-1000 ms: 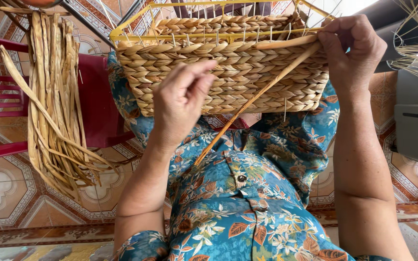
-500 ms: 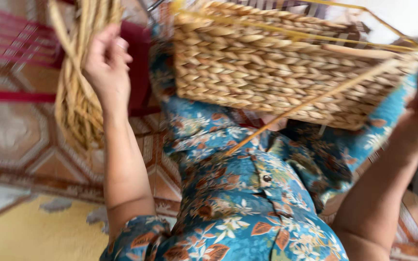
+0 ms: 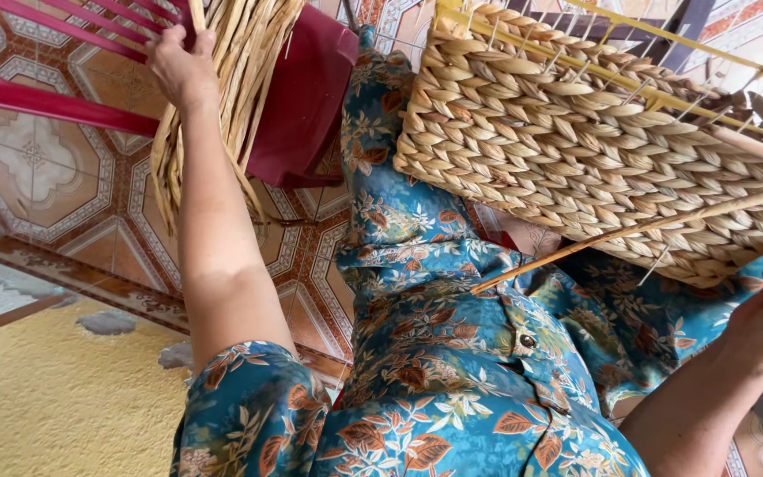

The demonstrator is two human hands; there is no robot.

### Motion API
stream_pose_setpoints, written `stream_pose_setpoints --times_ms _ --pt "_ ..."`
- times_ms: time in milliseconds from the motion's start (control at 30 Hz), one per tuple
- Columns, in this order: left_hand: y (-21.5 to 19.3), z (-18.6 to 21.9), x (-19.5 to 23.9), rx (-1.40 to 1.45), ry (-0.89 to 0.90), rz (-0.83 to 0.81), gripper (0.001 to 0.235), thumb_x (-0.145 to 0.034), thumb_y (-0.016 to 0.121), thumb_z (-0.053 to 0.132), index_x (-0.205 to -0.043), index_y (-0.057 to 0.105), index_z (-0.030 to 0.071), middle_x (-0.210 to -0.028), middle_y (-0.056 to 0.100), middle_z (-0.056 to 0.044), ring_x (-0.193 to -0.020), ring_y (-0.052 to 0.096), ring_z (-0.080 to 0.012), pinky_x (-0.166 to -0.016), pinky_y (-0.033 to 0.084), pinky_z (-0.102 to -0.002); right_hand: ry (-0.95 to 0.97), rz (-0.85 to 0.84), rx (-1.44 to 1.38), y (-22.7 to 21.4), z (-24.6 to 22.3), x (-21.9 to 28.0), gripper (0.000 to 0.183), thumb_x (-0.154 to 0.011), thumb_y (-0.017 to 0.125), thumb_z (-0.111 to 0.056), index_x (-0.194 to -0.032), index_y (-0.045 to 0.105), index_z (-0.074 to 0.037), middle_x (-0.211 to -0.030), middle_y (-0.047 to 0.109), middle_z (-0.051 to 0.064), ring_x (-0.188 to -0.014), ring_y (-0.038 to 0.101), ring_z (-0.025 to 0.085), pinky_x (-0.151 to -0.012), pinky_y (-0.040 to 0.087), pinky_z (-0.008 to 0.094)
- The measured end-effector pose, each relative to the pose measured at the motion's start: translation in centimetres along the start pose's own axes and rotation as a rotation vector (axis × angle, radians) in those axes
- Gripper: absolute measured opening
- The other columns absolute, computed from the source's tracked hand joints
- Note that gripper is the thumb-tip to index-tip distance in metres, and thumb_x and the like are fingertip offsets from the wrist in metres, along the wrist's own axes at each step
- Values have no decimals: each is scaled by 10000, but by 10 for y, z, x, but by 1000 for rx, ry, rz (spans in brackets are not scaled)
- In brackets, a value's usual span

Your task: The person weaves a rectangular basket using dried palm leaves, interlacing strands through a yellow frame. They trim excess material with scissors and continue weaving the sides, adjusting the basket as needed.

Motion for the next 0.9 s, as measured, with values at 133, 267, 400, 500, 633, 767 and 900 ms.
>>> stream_pose_setpoints --times_ms 133,267,400,500,633,767,900 --pt "13 6 -8 67 -113 -148 90 -905 710 194 -985 724 157 -1078 675 -53 -875 706 -156 -687 609 -297 -7 -12 24 -8 -3 3 187 -1137 563 -113 -1079 697 5 -977 684 86 -700 541 103 -627 346 202" --pt "-6 54 1 679 115 -329 110 -1145 513 168 -1162 572 76 -977 748 -53 -777 694 -137 -644 607 -269 -26 -30 -115 -10 -12 4 166 -1142 565 -53 -1046 663 39 -965 651 92 -721 513 89 -658 346 196" --pt "-67 152 56 642 482 -416 243 -1224 435 251 -1345 567 87 -807 596 -51 -685 584 -118 -591 469 -277 -101 16 27 33 -54 24 85 -1046 576 -27 -1057 645 21 -909 679 74 -700 570 83 -648 424 200" --pt "-122 225 121 467 751 -597 265 -1206 488 294 -1160 587 52 -759 633 -52 -596 563 -109 -500 408 -312 -243 -119 107 88 -101 48 97 -1052 619 17 -1147 634 31 -943 695 95 -777 654 117 -691 504 208" --pt "-156 302 198 560 1154 -910 152 -1139 594 203 -1101 630 60 -736 677 -38 -482 577 -101 -415 460 -264 -322 -429 121 136 -149 60 457 -906 791 -100 -1262 539 36 -1057 662 105 -909 664 139 -781 560 223" --pt "-182 337 232 678 1377 -896 278 -1040 713 248 -1251 613 97 -934 726 -55 -769 720 -169 -651 603 -258 -587 -536 458 135 -158 57 325 -851 848 -65 -1079 642 41 -977 713 154 -875 693 200 -794 548 292" --pt "-178 368 269 694 1452 -786 504 -925 750 265 -1351 584 52 -969 662 -85 -808 703 -218 -699 633 -272 -392 -451 367 119 -132 67 236 -955 849 -48 -1091 664 8 -956 714 100 -808 703 152 -729 543 226"
Point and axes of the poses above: each hand's wrist, its own x-axis away from the middle knuckle, its own y-axis out of the palm, z = x × y, the point moved 1 cm from there along -x, towards the middle knuckle
